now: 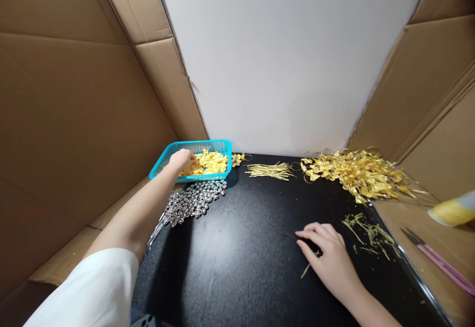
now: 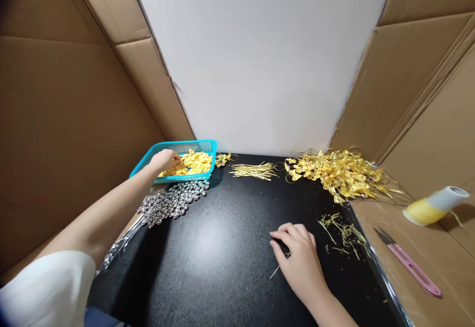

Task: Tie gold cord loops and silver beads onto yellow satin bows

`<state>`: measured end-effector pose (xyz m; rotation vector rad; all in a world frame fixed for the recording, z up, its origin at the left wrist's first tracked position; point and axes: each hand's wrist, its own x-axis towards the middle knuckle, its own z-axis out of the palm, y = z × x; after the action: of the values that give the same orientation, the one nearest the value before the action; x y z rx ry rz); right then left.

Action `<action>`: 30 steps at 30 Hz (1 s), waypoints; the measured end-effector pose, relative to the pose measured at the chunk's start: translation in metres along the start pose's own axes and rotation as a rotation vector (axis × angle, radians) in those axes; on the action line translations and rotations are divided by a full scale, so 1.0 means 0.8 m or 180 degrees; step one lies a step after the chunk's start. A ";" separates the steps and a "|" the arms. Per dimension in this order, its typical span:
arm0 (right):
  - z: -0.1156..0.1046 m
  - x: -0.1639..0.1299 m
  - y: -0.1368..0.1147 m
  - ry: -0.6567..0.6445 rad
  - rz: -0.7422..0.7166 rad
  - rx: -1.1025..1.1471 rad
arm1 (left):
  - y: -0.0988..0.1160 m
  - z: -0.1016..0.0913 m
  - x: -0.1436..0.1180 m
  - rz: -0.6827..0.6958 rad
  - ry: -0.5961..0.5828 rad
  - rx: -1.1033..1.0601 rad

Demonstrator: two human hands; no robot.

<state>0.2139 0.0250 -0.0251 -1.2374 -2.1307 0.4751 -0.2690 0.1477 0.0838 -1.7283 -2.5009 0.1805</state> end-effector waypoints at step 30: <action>0.000 0.005 0.003 0.0244 0.0156 0.0262 | 0.059 -0.022 0.015 0.0766 0.0492 -0.0878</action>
<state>0.2139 0.0297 -0.0255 -1.2441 -2.0008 0.5229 -0.2270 0.1759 0.0946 -2.0559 -2.2904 -0.2846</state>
